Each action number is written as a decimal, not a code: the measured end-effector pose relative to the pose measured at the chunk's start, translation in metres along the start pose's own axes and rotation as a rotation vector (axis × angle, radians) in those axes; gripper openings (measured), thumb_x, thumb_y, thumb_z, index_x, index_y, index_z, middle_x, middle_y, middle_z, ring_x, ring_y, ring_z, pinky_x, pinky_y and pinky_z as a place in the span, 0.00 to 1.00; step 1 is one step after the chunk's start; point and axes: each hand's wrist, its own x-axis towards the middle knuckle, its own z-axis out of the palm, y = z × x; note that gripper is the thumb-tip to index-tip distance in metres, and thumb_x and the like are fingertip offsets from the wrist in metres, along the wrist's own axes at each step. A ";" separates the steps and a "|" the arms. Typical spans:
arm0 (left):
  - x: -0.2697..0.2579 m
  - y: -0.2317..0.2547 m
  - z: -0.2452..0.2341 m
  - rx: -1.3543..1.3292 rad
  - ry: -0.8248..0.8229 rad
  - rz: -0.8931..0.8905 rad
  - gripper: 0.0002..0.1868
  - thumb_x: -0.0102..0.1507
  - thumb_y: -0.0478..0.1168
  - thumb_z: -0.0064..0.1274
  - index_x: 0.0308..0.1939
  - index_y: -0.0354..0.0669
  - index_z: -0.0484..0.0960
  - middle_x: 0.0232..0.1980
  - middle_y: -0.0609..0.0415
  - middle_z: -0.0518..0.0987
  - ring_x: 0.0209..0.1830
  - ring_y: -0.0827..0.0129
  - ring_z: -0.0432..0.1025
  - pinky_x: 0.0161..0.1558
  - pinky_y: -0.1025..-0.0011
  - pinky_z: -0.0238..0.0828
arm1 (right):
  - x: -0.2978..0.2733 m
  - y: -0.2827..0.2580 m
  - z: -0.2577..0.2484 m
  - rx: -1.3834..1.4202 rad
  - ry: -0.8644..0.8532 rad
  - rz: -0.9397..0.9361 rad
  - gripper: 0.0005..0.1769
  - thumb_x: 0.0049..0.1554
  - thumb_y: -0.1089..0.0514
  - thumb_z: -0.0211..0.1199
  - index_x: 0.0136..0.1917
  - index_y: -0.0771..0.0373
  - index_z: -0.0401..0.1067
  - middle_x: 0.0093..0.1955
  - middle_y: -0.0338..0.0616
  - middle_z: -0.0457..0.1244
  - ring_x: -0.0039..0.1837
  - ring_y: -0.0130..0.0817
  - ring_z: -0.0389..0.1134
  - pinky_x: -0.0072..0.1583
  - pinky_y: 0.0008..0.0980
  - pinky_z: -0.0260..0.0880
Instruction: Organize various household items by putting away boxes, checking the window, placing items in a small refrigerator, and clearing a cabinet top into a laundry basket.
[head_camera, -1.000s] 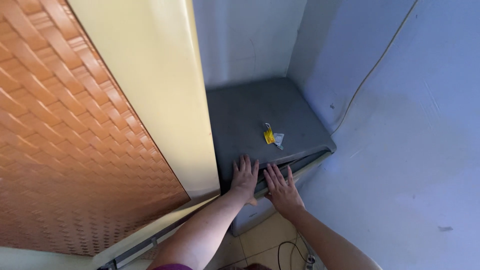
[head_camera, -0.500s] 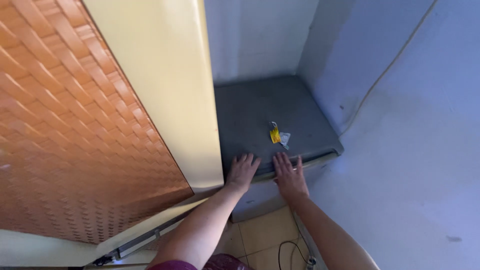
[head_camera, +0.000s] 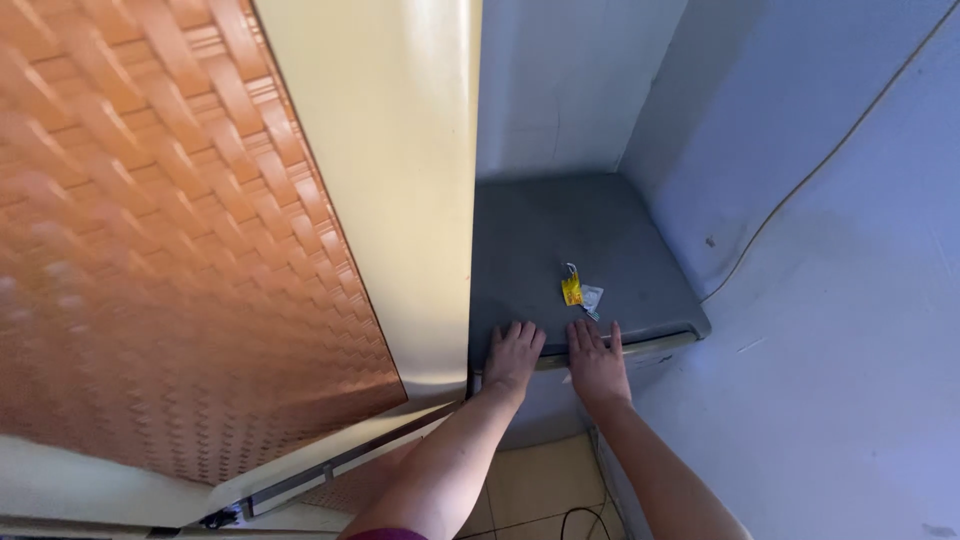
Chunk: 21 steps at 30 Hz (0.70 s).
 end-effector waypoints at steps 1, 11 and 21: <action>-0.002 0.001 0.007 0.002 0.008 -0.003 0.39 0.50 0.39 0.67 0.63 0.49 0.67 0.60 0.55 0.67 0.65 0.60 0.61 0.63 0.49 0.63 | -0.002 -0.001 -0.001 -0.004 0.007 0.001 0.37 0.61 0.46 0.54 0.79 0.60 0.51 0.80 0.43 0.50 0.81 0.35 0.47 0.79 0.59 0.34; -0.136 0.007 -0.072 0.056 -0.309 0.041 0.43 0.65 0.38 0.47 0.81 0.38 0.45 0.82 0.31 0.42 0.83 0.43 0.35 0.77 0.43 0.25 | -0.085 -0.039 -0.003 0.046 -0.217 0.023 0.45 0.61 0.50 0.54 0.83 0.60 0.37 0.85 0.47 0.39 0.84 0.41 0.39 0.78 0.65 0.29; -0.362 -0.066 0.007 -0.101 -0.586 -0.380 0.46 0.63 0.42 0.51 0.81 0.50 0.43 0.85 0.43 0.33 0.85 0.50 0.29 0.80 0.48 0.22 | -0.170 -0.149 -0.040 0.091 -0.425 -0.194 0.49 0.61 0.49 0.59 0.84 0.55 0.32 0.87 0.44 0.32 0.85 0.44 0.37 0.80 0.62 0.37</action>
